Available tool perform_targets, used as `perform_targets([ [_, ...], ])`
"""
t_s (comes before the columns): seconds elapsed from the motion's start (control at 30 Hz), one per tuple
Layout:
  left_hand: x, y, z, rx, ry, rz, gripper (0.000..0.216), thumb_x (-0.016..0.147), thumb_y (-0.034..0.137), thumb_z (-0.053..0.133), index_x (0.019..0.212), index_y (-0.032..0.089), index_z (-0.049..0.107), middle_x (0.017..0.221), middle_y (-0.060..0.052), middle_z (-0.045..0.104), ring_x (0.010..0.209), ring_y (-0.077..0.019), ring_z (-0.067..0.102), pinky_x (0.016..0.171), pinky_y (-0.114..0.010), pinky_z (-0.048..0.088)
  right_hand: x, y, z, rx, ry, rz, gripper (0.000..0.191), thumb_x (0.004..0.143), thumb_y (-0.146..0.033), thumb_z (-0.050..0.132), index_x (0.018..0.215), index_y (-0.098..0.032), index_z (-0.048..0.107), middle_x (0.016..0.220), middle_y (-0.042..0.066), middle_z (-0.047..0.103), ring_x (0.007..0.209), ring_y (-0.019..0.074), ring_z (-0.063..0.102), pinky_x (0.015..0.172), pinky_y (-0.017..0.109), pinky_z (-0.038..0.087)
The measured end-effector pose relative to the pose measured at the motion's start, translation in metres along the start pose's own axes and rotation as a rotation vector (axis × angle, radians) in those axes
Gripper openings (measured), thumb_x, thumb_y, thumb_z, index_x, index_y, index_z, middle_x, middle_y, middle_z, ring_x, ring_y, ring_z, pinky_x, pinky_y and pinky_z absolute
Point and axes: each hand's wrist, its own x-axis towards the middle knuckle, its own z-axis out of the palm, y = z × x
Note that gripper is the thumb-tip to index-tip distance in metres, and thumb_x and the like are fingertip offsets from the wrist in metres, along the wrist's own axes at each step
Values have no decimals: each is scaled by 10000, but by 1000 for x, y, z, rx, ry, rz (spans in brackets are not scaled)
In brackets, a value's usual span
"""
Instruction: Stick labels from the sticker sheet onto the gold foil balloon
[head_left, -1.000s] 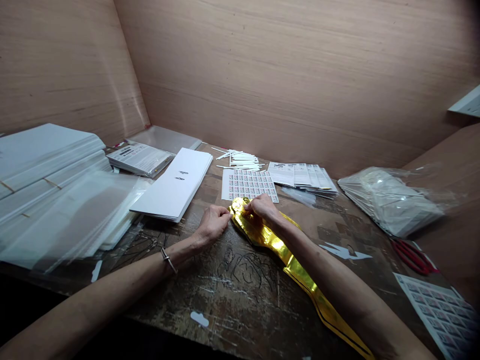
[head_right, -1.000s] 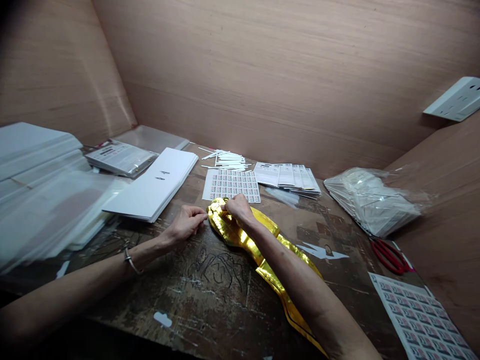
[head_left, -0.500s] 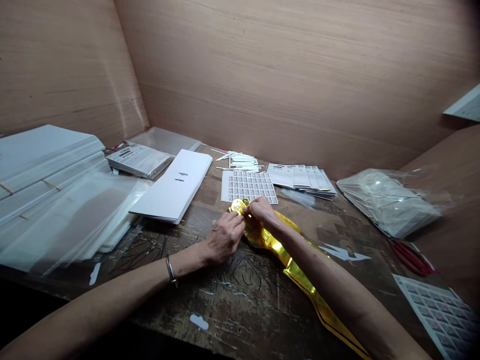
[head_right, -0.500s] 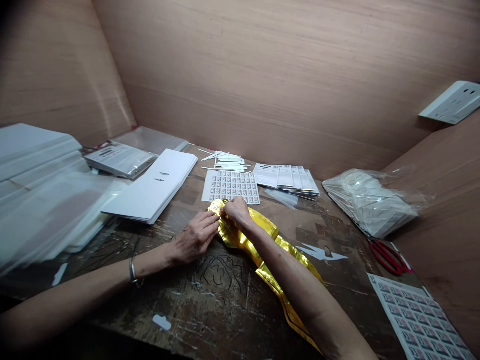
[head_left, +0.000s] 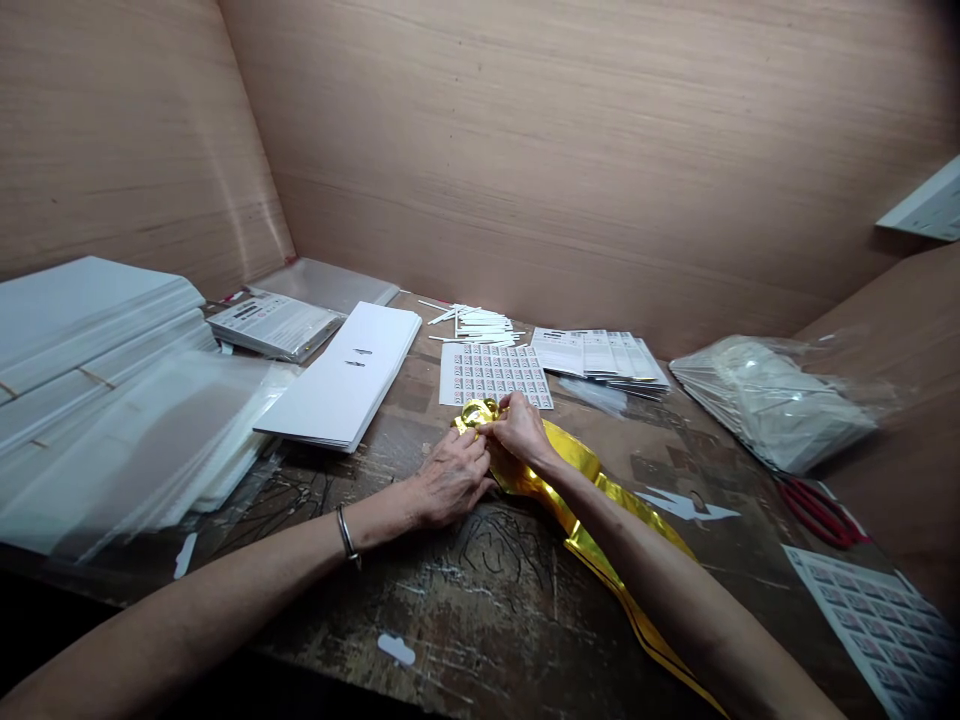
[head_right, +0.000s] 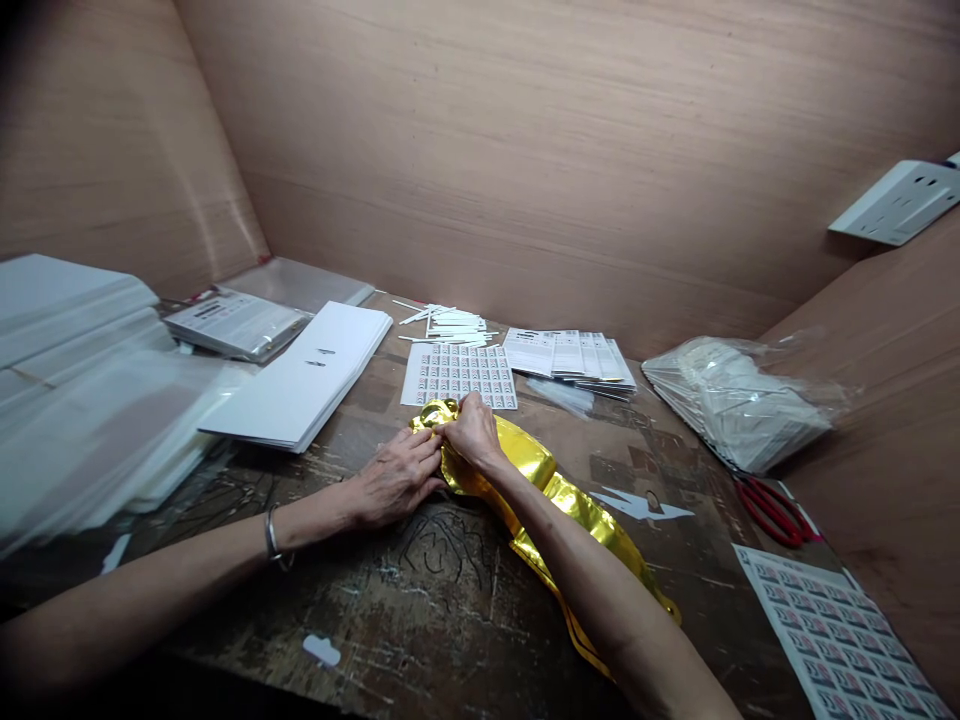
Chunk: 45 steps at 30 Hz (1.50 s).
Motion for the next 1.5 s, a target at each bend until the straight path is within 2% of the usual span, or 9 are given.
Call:
perform_targets([
  [0.23,1,0,-5,-78,12,-22,237,782,303,369,813,126,523,875,-85,538,888,-189,438,773,-325,342,17,7,2,265,-260,145,241,539,-310,644,662,-132,538,442,-27,494,405,77,453,417,186,321],
  [0.37,15,-18,-12,-161,146,-454,214,762,272,384,801,127,537,791,-69,558,754,-153,484,640,-249,370,16,3,1,358,-268,213,243,528,-270,662,689,-140,535,439,-43,494,338,61,420,375,179,318],
  [0.43,27,-29,-14,-202,114,-660,224,707,326,447,709,130,555,689,-56,559,667,-151,496,559,-234,355,13,1,-1,386,-276,221,241,511,-257,672,672,-139,536,416,-53,476,326,57,409,366,175,316],
  [0.6,49,-49,-8,-379,46,-890,244,498,337,614,642,144,575,574,-13,537,573,-136,494,462,-203,306,9,1,-5,500,-304,253,152,541,-198,632,640,-141,531,358,-66,437,295,52,365,326,164,277],
  [0.9,52,-52,-4,-377,169,-894,90,538,188,527,557,121,584,524,-23,531,545,-125,489,469,-199,317,1,8,-5,639,-292,193,104,671,-205,516,741,-130,538,361,-66,429,292,49,350,329,160,254],
  [1.0,52,-49,-7,-307,150,-888,187,583,269,508,619,107,595,558,-51,547,550,-144,496,475,-217,323,-7,9,-9,477,-210,41,118,685,-215,499,753,-135,553,476,-31,498,405,70,446,420,178,334],
  [1.17,51,-49,-5,-372,119,-890,217,493,286,596,613,105,587,542,-33,530,530,-137,481,440,-205,306,-36,1,-15,-116,-23,-324,250,731,-335,440,730,-137,592,824,75,537,756,142,500,657,237,370],
  [1.33,51,-52,-3,-527,149,-988,105,510,200,564,534,98,560,424,0,463,435,-96,437,394,-185,277,-58,-13,-11,-437,-19,-366,332,743,-401,402,845,-127,560,901,111,494,824,197,466,631,275,381],
  [1.5,49,-48,-9,-620,126,-1003,144,568,229,514,542,94,555,395,0,457,374,-83,414,361,-181,272,-59,-19,1,-564,-70,-403,213,752,-171,370,834,-108,557,834,131,507,755,194,472,554,265,366],
])
